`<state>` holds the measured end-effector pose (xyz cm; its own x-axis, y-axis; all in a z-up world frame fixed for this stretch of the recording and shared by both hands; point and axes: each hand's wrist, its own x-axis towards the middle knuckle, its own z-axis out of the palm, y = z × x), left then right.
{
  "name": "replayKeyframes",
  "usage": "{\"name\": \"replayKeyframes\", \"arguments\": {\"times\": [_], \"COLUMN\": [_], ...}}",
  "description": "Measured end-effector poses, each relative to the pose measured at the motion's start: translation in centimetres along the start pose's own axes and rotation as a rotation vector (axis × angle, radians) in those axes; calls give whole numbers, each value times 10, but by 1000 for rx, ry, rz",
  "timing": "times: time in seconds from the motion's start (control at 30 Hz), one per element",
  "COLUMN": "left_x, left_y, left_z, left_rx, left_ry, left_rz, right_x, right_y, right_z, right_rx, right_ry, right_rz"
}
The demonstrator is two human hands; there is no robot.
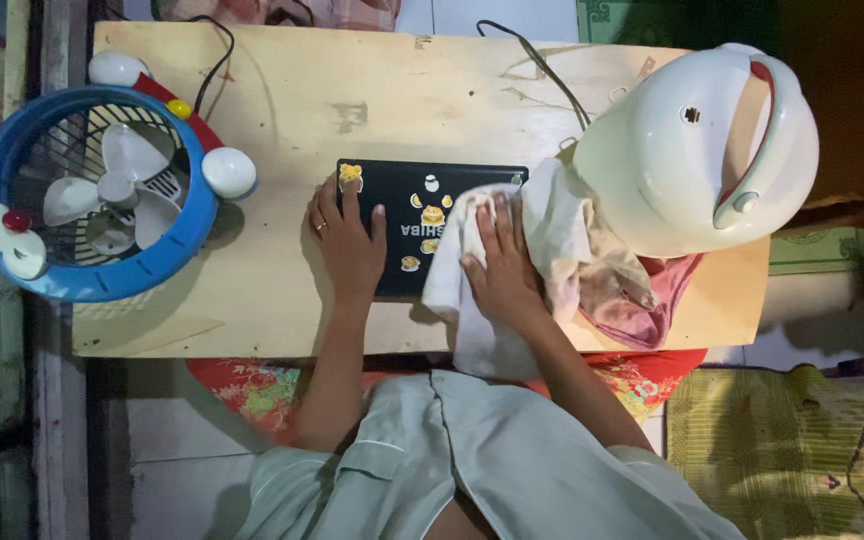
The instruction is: The person wipes a white electric kettle with a pink cloth, then cleans a black laptop by wiping the lid, bottom, and keyboard area. The person opens and closes the laptop during the process and continues wiping the exterior surfaces.
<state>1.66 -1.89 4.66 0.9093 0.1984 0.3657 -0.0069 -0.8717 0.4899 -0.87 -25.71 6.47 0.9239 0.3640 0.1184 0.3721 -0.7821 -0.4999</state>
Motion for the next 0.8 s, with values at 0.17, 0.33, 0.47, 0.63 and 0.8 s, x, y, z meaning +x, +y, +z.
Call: {"name": "replayKeyframes", "arguments": {"times": [0.17, 0.33, 0.47, 0.63, 0.8], "left_x": [-3, -6, -5, -7, -2], "left_y": [-5, -12, -13, -11, -9], "left_z": [6, 12, 13, 14, 14], "left_rx": [-16, -17, 5, 44, 8], "left_ry": [2, -2, -23, -18, -70], "left_rz": [-3, 4, -35, -86, -135], "right_x": [53, 122, 152, 89, -8], "right_y": [-23, -22, 8, 37, -8], "right_z": [39, 63, 57, 24, 9], "right_rx": [-204, -270, -158, -237, -138], "right_ry": [-123, -203, -206, -33, -23], "right_rz": [-117, -165, 61, 119, 22]}}
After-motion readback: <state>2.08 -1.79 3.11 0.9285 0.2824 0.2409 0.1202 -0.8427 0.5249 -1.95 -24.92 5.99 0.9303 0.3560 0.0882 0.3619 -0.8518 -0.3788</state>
